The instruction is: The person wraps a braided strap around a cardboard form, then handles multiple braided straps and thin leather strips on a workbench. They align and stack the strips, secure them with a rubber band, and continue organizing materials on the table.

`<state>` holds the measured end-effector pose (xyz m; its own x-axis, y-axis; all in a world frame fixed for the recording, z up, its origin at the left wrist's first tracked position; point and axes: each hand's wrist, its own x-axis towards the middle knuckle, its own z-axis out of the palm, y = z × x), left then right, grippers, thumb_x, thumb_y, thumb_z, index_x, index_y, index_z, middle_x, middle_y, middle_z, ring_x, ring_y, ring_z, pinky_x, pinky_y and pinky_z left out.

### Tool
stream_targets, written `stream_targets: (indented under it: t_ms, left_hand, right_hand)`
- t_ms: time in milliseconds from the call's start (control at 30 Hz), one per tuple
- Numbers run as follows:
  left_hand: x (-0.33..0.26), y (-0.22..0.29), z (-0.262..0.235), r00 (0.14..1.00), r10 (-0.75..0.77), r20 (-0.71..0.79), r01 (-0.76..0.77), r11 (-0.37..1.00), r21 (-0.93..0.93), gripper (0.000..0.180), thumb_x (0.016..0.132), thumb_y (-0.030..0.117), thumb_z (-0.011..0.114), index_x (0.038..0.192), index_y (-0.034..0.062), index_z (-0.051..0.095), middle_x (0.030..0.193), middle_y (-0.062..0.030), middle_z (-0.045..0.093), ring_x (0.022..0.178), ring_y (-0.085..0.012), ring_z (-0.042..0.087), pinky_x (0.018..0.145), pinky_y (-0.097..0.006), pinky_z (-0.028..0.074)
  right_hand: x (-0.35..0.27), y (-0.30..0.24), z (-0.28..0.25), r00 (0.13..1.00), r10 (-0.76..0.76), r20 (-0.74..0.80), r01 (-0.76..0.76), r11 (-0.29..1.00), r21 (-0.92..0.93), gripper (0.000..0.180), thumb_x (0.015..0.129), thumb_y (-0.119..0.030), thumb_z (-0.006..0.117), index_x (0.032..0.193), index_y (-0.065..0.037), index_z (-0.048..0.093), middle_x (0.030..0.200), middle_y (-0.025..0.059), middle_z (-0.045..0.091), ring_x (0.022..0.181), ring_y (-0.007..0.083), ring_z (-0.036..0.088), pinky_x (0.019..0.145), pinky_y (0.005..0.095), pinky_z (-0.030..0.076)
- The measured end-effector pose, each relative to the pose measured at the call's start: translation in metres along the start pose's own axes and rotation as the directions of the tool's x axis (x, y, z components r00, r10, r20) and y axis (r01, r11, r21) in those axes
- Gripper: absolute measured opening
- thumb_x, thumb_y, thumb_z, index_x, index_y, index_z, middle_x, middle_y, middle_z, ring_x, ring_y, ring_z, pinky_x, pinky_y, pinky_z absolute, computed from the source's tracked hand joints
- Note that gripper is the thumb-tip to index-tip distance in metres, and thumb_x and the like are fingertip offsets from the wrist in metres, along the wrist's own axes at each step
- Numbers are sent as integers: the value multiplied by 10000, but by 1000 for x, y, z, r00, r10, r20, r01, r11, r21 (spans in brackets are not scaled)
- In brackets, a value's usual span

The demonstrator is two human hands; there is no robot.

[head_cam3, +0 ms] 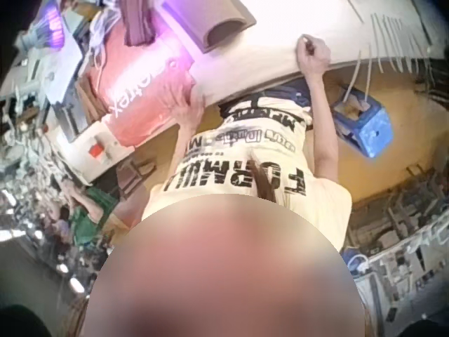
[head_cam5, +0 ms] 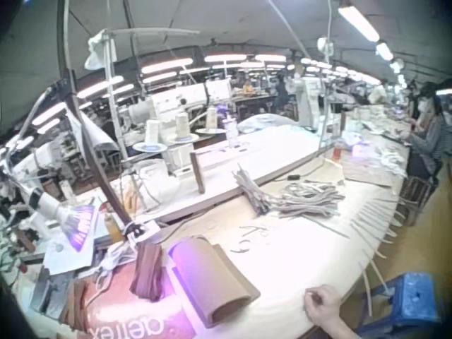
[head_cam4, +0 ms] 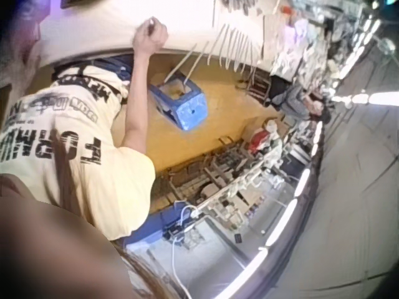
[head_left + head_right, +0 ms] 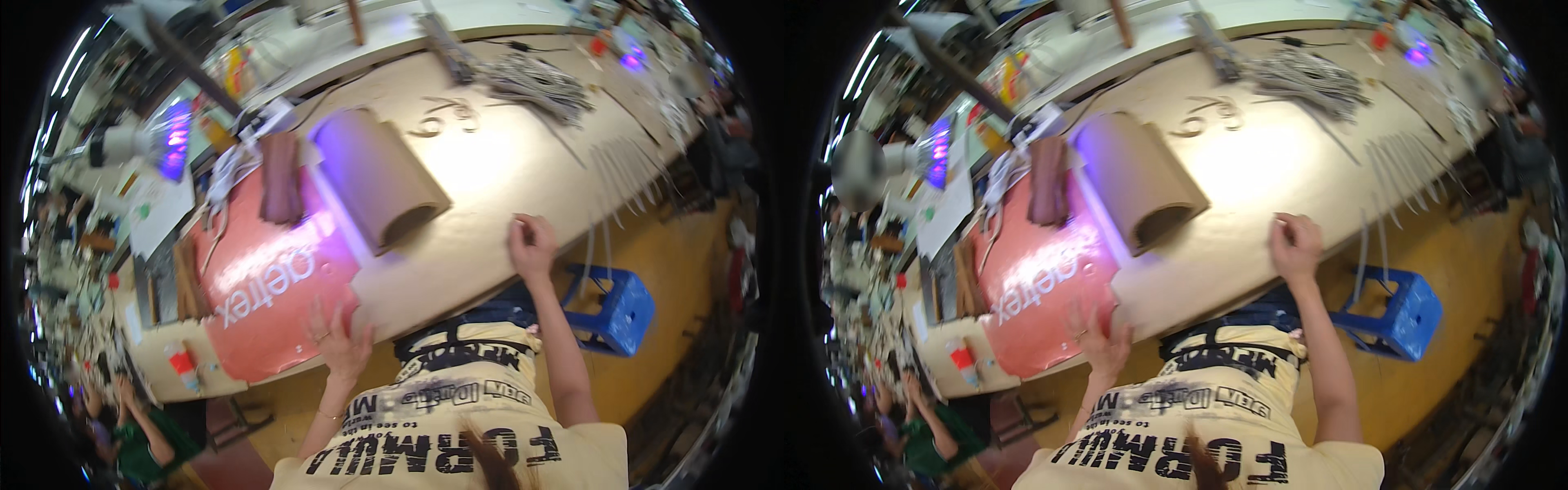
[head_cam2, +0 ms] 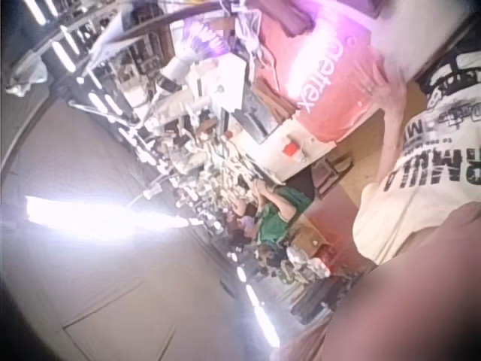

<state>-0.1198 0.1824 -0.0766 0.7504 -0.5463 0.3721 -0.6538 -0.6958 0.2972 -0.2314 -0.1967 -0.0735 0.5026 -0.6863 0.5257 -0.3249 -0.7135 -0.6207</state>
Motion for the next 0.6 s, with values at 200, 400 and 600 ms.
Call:
stream_targets:
  t_ms: [200, 400, 600]
  left_hand:
    - [11, 4, 6, 986, -83, -143, 66, 991, -120, 596, 863, 296, 707, 1342, 21, 484, 1527, -284, 313, 1408, -482, 288, 1147, -585, 229]
    - [18, 20, 3, 957, -139, -254, 145, 989, 2, 568, 859, 257, 699, 1334, 11, 509, 1521, -270, 330, 1401, -479, 305, 1137, -584, 259]
    - [17, 26, 5, 907, -175, -383, 230, 968, 101, 558, 851, 253, 700, 1330, 19, 535, 1517, -272, 340, 1398, -466, 322, 1133, -566, 278]
  right_hand:
    - [5, -6, -3, 999, -37, -19, 37, 998, 45, 72, 805, -112, 701, 876, -124, 704, 690, 12, 598, 615, 187, 574, 655, 339, 429]
    - [9, -11, -4, 998, -45, 46, 49, 996, -72, 57, 804, -132, 714, 859, -137, 704, 681, -6, 591, 648, 178, 585, 683, 343, 423]
    - [14, -12, -43, 994, -26, 103, 41, 989, -144, 195, 837, -210, 726, 997, -100, 716, 994, 88, 626, 981, 264, 605, 842, 404, 427]
